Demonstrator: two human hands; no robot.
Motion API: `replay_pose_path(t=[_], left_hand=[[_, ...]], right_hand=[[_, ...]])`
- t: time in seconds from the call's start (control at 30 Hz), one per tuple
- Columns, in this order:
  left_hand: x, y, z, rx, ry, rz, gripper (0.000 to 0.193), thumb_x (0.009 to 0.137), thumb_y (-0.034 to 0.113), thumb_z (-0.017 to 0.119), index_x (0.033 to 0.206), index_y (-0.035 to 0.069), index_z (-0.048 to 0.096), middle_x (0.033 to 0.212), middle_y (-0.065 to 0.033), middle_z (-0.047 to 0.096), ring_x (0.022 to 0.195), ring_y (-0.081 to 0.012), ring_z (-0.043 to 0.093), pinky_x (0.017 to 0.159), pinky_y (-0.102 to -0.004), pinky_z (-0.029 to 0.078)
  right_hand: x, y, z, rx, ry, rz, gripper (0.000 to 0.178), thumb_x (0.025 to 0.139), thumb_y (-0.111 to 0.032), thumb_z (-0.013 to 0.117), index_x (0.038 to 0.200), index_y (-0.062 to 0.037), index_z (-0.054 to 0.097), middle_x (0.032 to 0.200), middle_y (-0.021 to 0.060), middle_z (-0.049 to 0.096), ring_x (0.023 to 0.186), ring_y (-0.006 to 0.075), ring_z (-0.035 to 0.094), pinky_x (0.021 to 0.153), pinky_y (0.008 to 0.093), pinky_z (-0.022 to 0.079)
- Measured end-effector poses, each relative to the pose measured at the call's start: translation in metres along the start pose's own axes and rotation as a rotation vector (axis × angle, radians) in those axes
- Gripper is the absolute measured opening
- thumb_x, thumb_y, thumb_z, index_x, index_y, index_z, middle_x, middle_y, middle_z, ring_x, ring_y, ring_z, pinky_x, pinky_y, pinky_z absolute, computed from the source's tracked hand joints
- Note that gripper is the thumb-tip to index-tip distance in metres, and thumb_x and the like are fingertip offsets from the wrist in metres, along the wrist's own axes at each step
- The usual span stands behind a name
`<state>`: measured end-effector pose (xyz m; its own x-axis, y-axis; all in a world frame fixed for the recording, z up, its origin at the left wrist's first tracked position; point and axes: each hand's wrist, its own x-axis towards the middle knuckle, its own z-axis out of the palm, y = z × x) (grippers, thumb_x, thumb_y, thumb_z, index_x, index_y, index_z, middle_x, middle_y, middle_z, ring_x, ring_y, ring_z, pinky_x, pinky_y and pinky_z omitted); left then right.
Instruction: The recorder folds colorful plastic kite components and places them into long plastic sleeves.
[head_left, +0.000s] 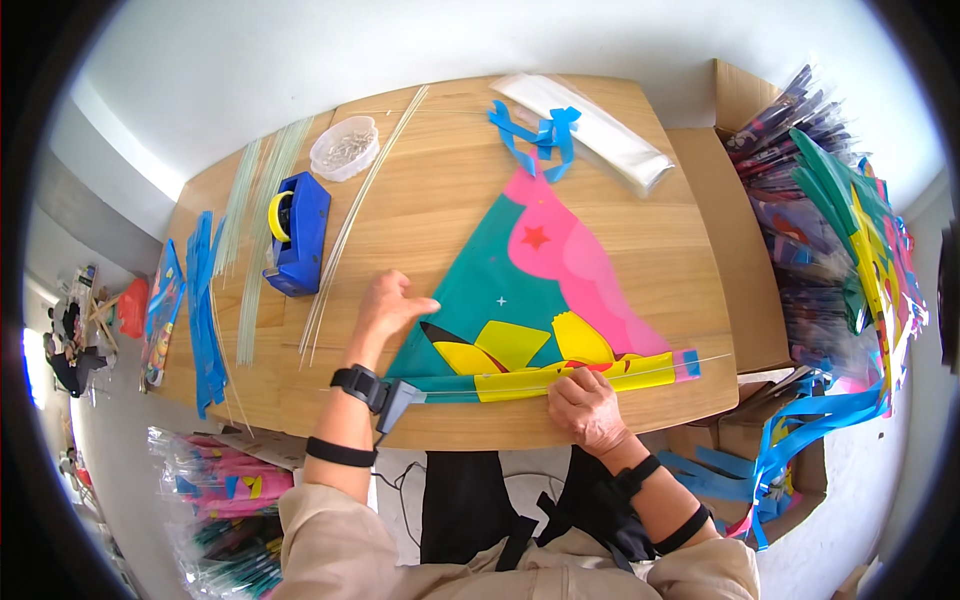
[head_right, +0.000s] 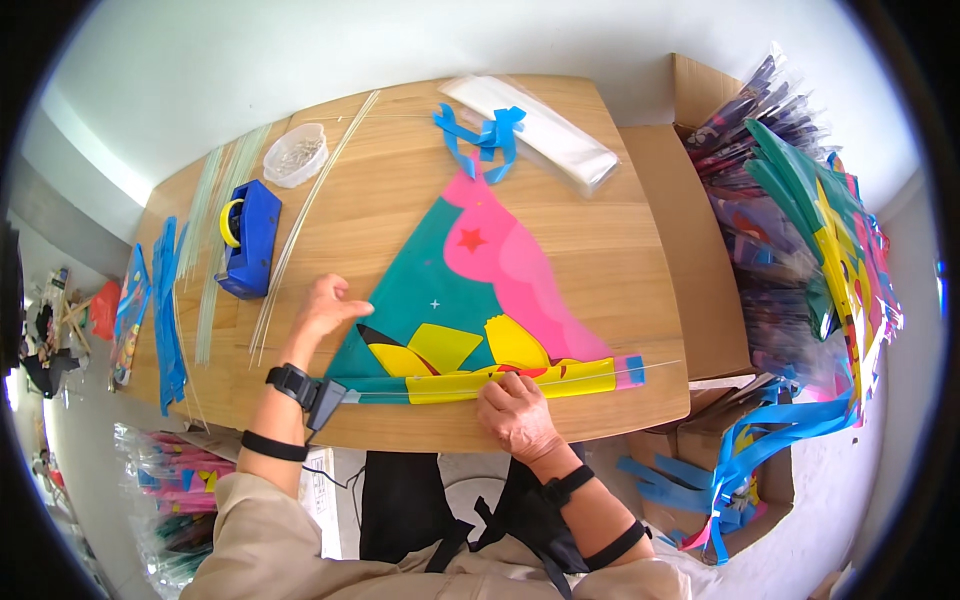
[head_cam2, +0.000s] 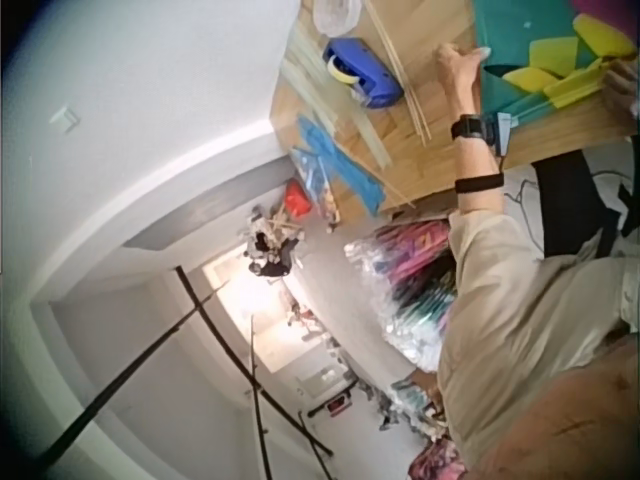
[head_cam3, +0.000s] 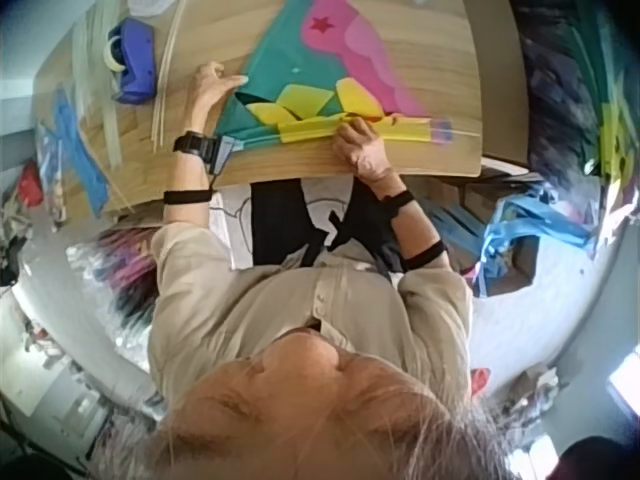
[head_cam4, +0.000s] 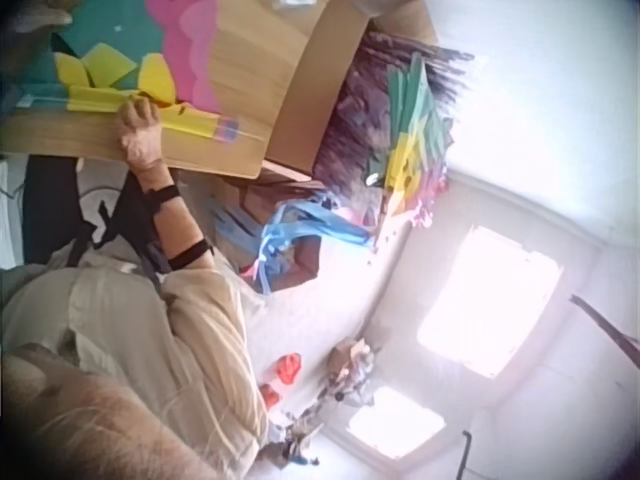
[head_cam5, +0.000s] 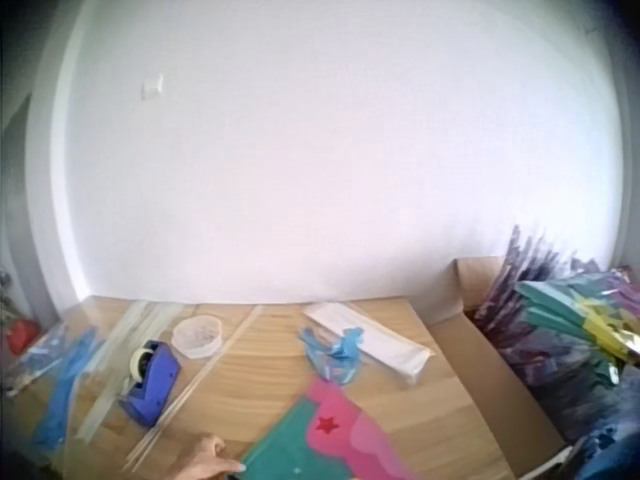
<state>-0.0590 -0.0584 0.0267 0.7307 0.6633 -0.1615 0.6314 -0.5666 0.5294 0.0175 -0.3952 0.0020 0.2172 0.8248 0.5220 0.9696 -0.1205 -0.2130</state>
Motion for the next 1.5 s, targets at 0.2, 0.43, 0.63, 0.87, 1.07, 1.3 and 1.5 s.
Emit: replay_pose_path(t=[0.2,0.43,0.63,0.87,1.07,1.3,1.5], left_hand=[[-0.014,0.028,0.024,0.152,-0.106,-0.029,0.042,0.059,0.027,0.084,0.081,0.001,0.061,0.081,-0.0206,0.066,0.08,-0.037,0.065,0.07,-0.0429,0.05],[-0.027,0.015,0.02,-0.213,-0.067,0.053,0.026,0.059,0.009,0.075,0.08,-0.001,0.062,0.07,-0.0136,0.062,0.072,-0.0255,0.063,0.065,-0.0378,0.049],[-0.037,-0.011,0.013,-0.147,-0.153,0.179,0.031,0.067,0.002,0.073,0.097,0.0,0.065,0.08,-0.0124,0.06,0.075,-0.0265,0.06,0.068,-0.0382,0.047],[-0.093,0.017,0.031,0.306,0.27,0.755,0.046,0.079,-0.007,0.056,0.119,0.013,0.065,0.075,-0.0096,0.041,0.072,-0.0287,0.047,0.065,-0.0399,0.043],[-0.099,0.007,0.04,0.431,0.309,0.89,0.054,0.075,-0.006,0.057,0.123,0.018,0.063,0.077,-0.0083,0.041,0.075,-0.0266,0.046,0.069,-0.0386,0.044],[-0.095,0.006,0.038,0.496,0.301,0.978,0.052,0.073,-0.004,0.057,0.12,0.018,0.066,0.077,-0.0076,0.041,0.075,-0.0259,0.046,0.068,-0.0378,0.044],[-0.094,0.01,0.039,0.489,0.274,0.972,0.05,0.075,-0.004,0.057,0.12,0.017,0.066,0.075,-0.0079,0.04,0.074,-0.0262,0.047,0.066,-0.0377,0.044]], right_hand=[[-0.001,-0.003,0.002,0.037,0.0,0.019,0.011,0.067,-0.014,0.064,0.073,-0.007,0.057,0.079,0.0043,0.05,0.076,0.0224,0.053,0.065,0.0343,0.045],[-0.002,-0.003,0.0,0.04,0.008,0.063,0.013,0.068,-0.012,0.065,0.078,-0.0064,0.059,0.081,0.0045,0.052,0.078,0.0227,0.054,0.068,0.0345,0.047],[-0.003,-0.006,-0.001,0.038,-0.014,0.07,0.014,0.068,-0.013,0.065,0.079,-0.0066,0.059,0.08,0.0046,0.051,0.079,0.0228,0.054,0.071,0.0338,0.047],[-0.007,-0.004,0.0,0.026,0.01,0.07,0.015,0.068,-0.018,0.059,0.078,-0.0079,0.058,0.084,0.0035,0.051,0.085,0.0218,0.053,0.074,0.0328,0.047],[-0.013,-0.005,0.003,0.027,-0.013,0.087,0.014,0.069,-0.02,0.058,0.078,-0.0084,0.056,0.089,0.0039,0.052,0.091,0.0231,0.052,0.077,0.0343,0.046],[-0.009,0.002,0.0,0.051,0.024,0.064,0.015,0.066,-0.014,0.062,0.078,-0.0061,0.058,0.084,0.0047,0.053,0.083,0.0218,0.055,0.071,0.0321,0.051],[-0.009,0.013,-0.002,0.175,-0.075,0.14,0.031,0.071,-0.022,0.065,0.096,-0.0049,0.057,0.103,0.0105,0.053,0.1,0.0284,0.053,0.084,0.0401,0.048]])
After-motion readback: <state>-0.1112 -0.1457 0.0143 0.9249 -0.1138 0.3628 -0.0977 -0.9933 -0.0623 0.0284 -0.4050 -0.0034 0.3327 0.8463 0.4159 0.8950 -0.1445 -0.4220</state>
